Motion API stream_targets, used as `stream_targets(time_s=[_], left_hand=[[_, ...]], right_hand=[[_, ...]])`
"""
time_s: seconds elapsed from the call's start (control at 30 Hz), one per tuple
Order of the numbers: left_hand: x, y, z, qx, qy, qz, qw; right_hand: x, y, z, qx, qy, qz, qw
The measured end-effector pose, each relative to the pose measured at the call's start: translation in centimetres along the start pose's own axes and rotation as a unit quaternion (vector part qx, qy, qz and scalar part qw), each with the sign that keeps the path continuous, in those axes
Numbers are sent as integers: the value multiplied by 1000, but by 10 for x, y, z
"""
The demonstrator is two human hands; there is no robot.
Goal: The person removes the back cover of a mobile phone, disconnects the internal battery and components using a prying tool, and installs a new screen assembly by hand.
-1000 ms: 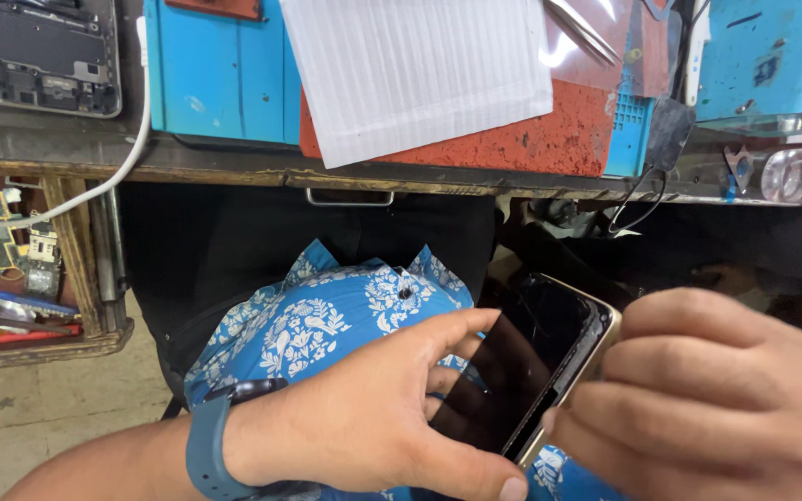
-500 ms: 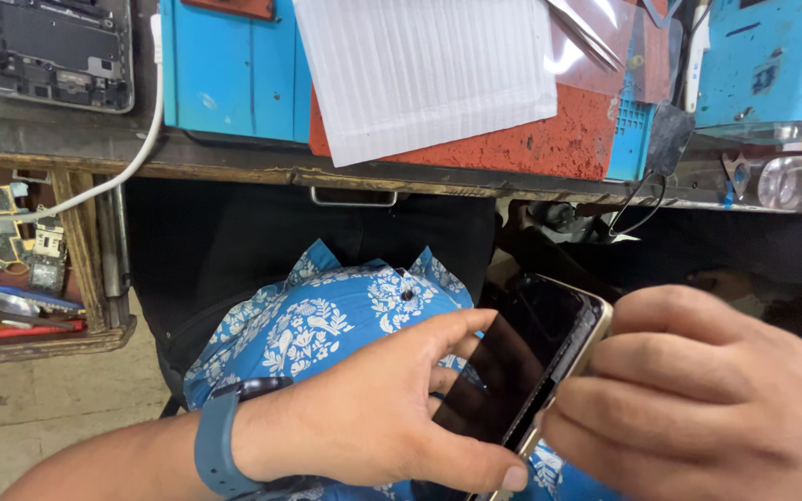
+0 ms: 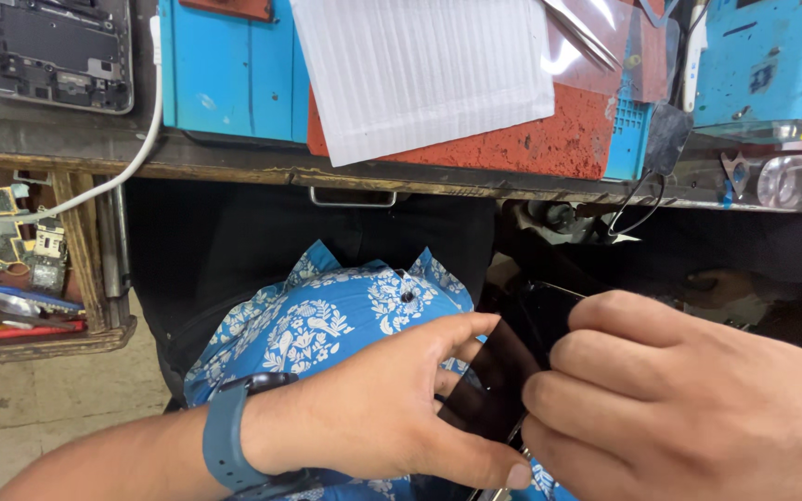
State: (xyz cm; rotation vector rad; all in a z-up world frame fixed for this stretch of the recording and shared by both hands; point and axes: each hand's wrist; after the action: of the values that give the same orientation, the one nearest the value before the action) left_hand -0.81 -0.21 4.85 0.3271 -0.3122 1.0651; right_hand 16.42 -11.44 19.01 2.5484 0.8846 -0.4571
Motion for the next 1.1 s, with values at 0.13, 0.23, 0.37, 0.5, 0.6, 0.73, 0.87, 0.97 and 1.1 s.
stream_targets(time_s=[0.13, 0.23, 0.37, 0.5, 0.6, 0.73, 0.87, 0.97, 1.1], left_hand=[[-1, -4, -5, -4, -64, -17, 998], [-3, -7, -6, 0, -92, -15, 996], [-2, -8, -8, -15, -145, 6, 989], [2, -9, -5, -25, -132, 5, 991], [4, -11, -5, -54, -93, 15, 994], [2, -10, -7, -48, -117, 23, 992], [6, -9, -3, -25, -163, 14, 986], [10, -7, -1, -31, -103, -12, 994], [6, -6, -6, -32, -124, 2, 992]], right_hand=[[-2, -1, 8, -113, -43, 1, 993], [-7, -9, 15, -168, -15, -3, 986], [-15, -9, 19, -286, -8, -5, 958], [-23, -2, 25, -318, -21, 3, 948], [-22, 6, 24, -213, 97, -15, 972], [-16, 9, 19, -159, 49, 1, 986], [-5, 11, 8, -85, 38, 31, 995], [0, 21, -2, -3, 0, 79, 997], [2, 66, 6, 93, -51, 162, 981]])
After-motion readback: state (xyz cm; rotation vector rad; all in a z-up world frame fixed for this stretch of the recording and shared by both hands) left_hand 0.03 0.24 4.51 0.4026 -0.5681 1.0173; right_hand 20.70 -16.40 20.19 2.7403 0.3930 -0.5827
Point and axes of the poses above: each hand's wrist, its own y-axis away from the middle knuckle, its own z-axis out of the palm, x = y × z, and after that the axes turned 4 degrees about -z, right-handed
